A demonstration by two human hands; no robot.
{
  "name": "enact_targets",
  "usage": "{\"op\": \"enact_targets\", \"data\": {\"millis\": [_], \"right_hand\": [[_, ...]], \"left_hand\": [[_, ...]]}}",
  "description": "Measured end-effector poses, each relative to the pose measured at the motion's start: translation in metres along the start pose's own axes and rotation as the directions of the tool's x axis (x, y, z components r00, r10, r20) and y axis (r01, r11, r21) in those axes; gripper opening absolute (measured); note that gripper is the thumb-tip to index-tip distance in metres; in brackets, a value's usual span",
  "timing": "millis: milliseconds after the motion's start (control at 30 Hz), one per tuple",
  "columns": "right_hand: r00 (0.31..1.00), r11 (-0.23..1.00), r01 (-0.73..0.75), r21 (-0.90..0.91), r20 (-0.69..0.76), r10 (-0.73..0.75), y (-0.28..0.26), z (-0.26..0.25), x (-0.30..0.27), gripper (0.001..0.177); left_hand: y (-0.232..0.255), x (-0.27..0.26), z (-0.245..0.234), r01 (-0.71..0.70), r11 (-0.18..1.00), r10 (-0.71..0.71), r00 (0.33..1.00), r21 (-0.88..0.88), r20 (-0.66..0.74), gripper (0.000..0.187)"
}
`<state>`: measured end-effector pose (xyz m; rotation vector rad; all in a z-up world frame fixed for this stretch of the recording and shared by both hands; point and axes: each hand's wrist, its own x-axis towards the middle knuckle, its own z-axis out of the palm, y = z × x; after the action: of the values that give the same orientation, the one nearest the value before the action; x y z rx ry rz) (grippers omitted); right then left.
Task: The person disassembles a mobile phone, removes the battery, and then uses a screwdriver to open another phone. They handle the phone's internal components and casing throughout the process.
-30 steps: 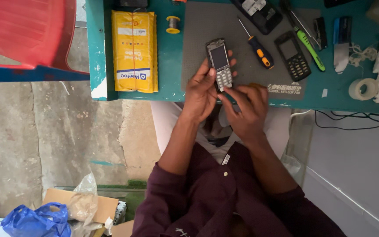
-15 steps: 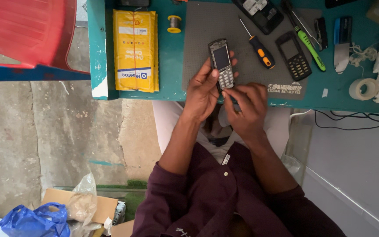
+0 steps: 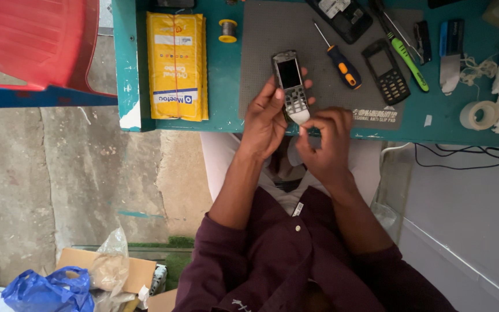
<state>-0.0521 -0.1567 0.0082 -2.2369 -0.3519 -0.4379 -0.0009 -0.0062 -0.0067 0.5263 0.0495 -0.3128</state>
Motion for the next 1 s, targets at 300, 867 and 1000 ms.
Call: {"op": "enact_targets", "data": {"millis": [300,867,1000], "right_hand": [[0.996,0.994,0.042,0.104,-0.081,-0.034,0.008,-0.006,-0.014,0.016],[0.935,0.808,-0.19,0.558,-0.147,0.322,0.03,-0.011,-0.003,0.016],[0.886,0.72,-0.322,0.615,-0.072,0.458,0.028,-0.014,0.01,0.018]], "left_hand": [[0.0,0.002,-0.003,-0.017,0.998,0.018,1.0,-0.053,0.013,0.052],[0.006,0.0,0.003,-0.006,0.991,0.012,0.999,-0.133,0.045,0.049],[0.006,0.0,0.004,-0.012,0.991,0.019,0.999,-0.132,0.051,0.05]]}}
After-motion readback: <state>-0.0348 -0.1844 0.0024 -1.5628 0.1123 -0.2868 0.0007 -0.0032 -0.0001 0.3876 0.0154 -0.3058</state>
